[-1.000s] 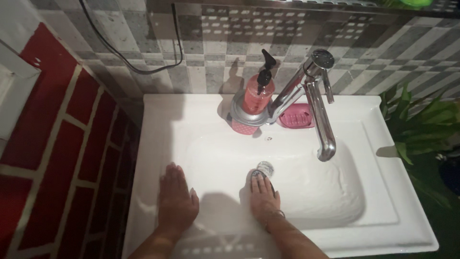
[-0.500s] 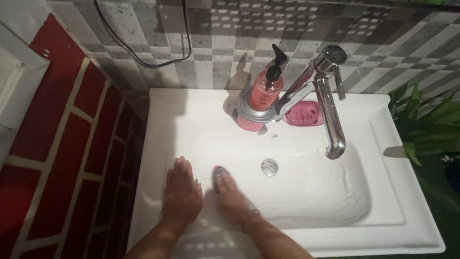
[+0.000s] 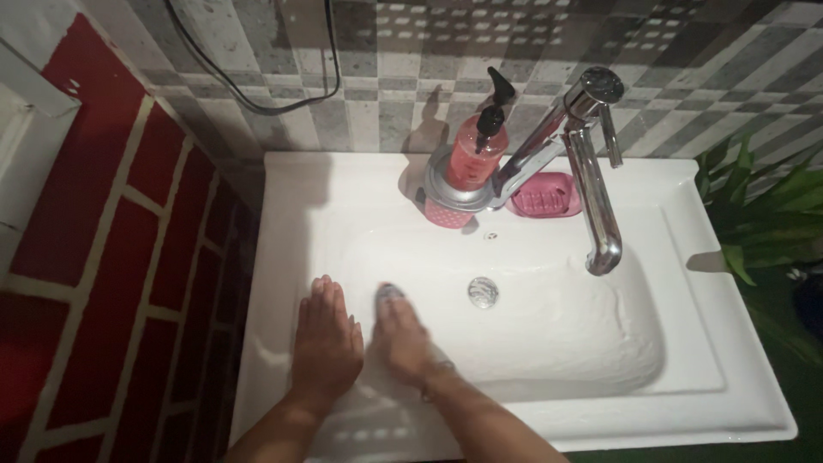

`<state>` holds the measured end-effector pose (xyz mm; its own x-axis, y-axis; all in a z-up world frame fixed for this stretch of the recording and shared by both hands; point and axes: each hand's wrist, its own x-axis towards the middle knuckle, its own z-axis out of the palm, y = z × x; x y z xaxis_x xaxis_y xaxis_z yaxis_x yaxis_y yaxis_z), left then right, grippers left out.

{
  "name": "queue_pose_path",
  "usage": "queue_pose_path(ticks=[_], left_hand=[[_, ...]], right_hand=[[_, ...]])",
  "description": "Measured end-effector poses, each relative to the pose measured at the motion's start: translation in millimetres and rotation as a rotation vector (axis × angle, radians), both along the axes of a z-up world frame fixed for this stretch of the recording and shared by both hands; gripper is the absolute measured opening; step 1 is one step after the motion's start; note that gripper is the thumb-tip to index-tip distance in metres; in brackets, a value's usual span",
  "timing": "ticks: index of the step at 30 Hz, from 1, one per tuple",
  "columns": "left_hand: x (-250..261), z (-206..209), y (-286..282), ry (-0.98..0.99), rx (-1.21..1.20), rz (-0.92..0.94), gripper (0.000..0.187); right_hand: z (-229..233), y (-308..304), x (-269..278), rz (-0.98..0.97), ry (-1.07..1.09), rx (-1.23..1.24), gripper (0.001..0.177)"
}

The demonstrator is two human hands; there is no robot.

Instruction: The person scrubs a white bathroom sink using a dark sponge. They wipe the basin, the rim, and the area around the faucet repeatedly. A pink soap dispenser and a bar of soap are visible on the sink but are not moved.

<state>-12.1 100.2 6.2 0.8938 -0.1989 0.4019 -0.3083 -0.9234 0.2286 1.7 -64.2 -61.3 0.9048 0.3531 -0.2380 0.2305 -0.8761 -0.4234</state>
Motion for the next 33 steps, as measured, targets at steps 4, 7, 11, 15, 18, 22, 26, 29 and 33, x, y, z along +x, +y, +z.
queue_pose_path(ticks=[4, 7, 11, 15, 18, 22, 26, 29, 33], left_hand=[[1.6, 4.3, 14.2, -0.017, 0.037, -0.168, 0.064], [11.0, 8.6, 23.9, 0.09, -0.004, -0.228, 0.073], [6.8, 2.4, 17.1, 0.023, 0.003, -0.178, 0.073], [7.2, -6.5, 18.9, -0.068, -0.02, -0.169, 0.072], [7.4, -11.9, 20.8, -0.13, -0.019, -0.2, 0.076], [8.1, -13.3, 22.5, -0.107, 0.003, -0.215, 0.076], [10.7, -2.6, 20.6, 0.02, -0.05, -0.218, 0.084], [15.2, 10.0, 18.2, 0.256, -0.074, -0.168, 0.092], [13.2, 18.7, 15.2, 0.31, -0.023, -0.145, 0.093]], right_hand=[[19.8, -8.3, -25.8, 0.077, 0.098, 0.3, 0.07], [22.2, -46.6, -25.2, 0.116, 0.125, 0.076, 0.07], [14.5, -89.8, -8.2, -0.132, 0.265, -0.179, 0.07], [-18.6, -66.2, 39.7, 0.333, 0.054, -0.939, 0.066], [-44.5, -9.6, 61.8, 0.029, -0.141, -0.317, 0.068], [-37.3, 27.8, 43.4, 0.0, -0.409, 0.509, 0.079], [-0.5, -20.5, -5.2, 0.048, -0.104, 0.314, 0.068], [16.2, -70.7, -9.0, -0.007, -0.036, 0.021, 0.067], [15.9, -85.8, 23.2, -0.297, 0.187, -0.198, 0.073]])
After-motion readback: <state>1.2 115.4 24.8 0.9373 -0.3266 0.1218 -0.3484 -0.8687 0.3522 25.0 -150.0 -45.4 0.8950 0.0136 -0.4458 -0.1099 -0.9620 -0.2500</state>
